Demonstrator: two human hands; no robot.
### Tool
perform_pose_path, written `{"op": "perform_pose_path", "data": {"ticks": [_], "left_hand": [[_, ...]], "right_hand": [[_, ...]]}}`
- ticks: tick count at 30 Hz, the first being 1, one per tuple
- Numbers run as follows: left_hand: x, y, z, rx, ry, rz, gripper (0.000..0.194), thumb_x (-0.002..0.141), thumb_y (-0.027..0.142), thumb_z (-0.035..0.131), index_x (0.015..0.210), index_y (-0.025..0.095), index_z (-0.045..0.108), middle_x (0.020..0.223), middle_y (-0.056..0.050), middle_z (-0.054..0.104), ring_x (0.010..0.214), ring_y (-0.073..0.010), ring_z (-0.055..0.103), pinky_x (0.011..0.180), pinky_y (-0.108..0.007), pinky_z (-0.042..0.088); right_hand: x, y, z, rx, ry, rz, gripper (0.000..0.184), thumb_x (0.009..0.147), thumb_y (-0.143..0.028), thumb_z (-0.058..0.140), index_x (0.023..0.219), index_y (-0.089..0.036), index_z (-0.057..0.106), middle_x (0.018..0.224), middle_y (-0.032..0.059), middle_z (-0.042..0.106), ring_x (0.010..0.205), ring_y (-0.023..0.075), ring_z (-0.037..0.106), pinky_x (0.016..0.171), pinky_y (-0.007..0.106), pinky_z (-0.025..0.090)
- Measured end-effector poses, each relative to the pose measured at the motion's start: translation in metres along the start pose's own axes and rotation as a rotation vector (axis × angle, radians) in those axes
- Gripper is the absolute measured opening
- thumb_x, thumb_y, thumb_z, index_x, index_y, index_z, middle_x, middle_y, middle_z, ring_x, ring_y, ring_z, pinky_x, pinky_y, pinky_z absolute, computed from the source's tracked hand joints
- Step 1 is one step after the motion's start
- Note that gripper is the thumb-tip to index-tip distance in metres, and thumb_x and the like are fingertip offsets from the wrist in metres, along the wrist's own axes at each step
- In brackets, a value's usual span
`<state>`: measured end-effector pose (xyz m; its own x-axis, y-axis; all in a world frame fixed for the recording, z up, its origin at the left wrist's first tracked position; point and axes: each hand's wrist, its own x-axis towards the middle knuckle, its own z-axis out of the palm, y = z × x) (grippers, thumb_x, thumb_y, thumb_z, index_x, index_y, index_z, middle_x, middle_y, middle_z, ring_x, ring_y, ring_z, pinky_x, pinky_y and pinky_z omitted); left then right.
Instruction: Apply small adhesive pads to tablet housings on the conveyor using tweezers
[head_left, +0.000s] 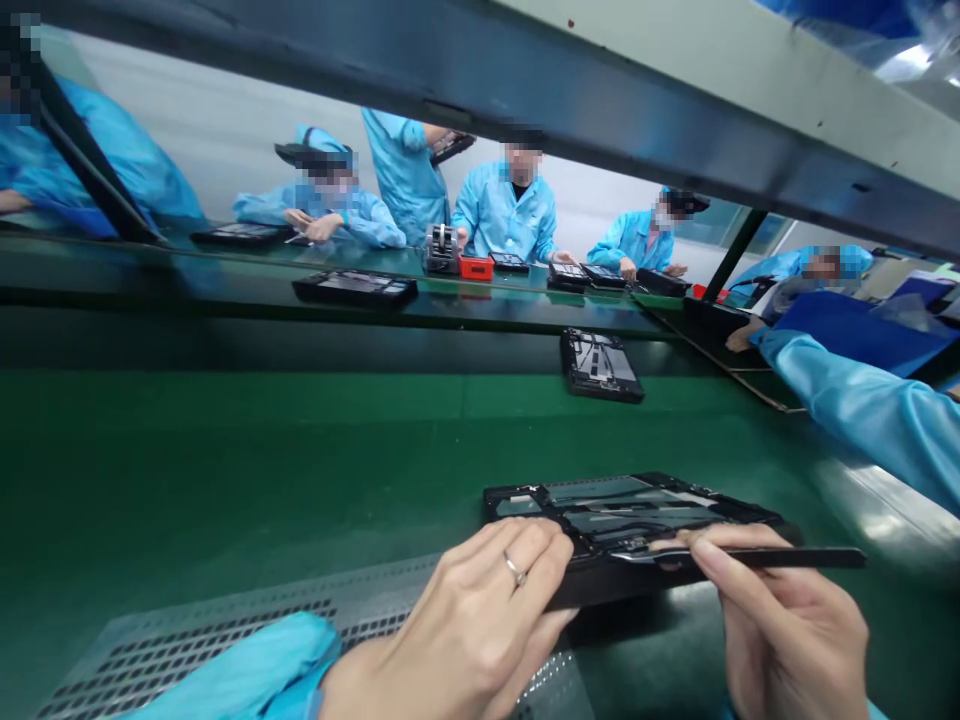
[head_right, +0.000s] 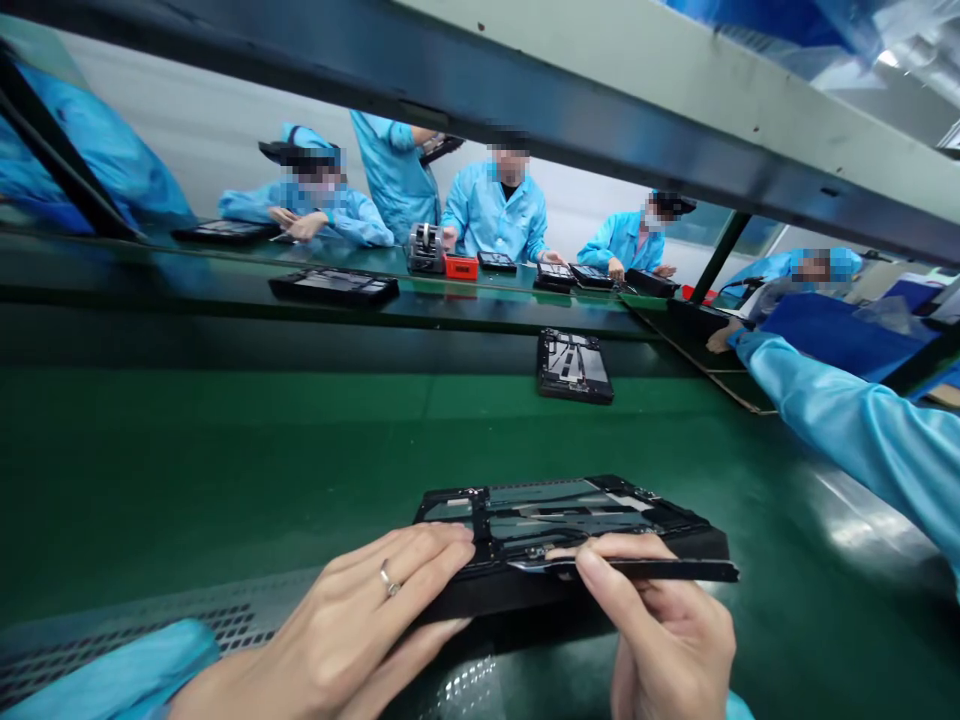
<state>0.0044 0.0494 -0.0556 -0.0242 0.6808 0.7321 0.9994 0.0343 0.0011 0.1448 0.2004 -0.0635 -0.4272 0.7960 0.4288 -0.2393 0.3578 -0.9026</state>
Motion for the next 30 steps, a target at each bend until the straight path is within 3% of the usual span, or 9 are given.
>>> {"op": "perform_pose_path", "data": {"ticks": [9,22,30], "left_hand": [[0.0009,0.0047,-0.0088,-0.01,-0.012,-0.026,0.03,0.095,0.016,0.027,0.098,0.01,0.056,0.09,-0.007,0.065,0.079,-0.015,0.062,0.071,-0.022,0.053],[0.0011,0.0034,-0.0059,0.002,-0.03,-0.037,0.032,0.095,0.017,0.026,0.098,0.012,0.057,0.091,-0.007,0.064,0.081,-0.0147,0.061,0.072,-0.022,0.052],[0.0026,0.0016,-0.0072,-0.003,-0.027,-0.026,0.033,0.096,0.017,0.024,0.095,0.012,0.056,0.089,-0.007,0.064,0.077,-0.0148,0.061,0.067,-0.022,0.052]], "right_hand": [[0.0014,-0.0021,0.0023,-0.036,0.014,-0.008,0.005,0.064,-0.022,0.074,0.061,-0.02,0.072,0.067,0.0038,0.067,0.062,0.0147,0.062,0.056,0.02,0.051],[0.0006,-0.0008,0.0036,-0.015,0.048,-0.009,0.004,0.062,-0.023,0.076,0.062,-0.02,0.073,0.068,0.0048,0.068,0.061,0.0153,0.062,0.055,0.021,0.051],[-0.001,0.0005,0.0002,-0.065,0.005,-0.032,0.004,0.066,-0.021,0.073,0.065,-0.025,0.073,0.068,0.0016,0.068,0.062,0.0146,0.063,0.058,0.02,0.052]]}}
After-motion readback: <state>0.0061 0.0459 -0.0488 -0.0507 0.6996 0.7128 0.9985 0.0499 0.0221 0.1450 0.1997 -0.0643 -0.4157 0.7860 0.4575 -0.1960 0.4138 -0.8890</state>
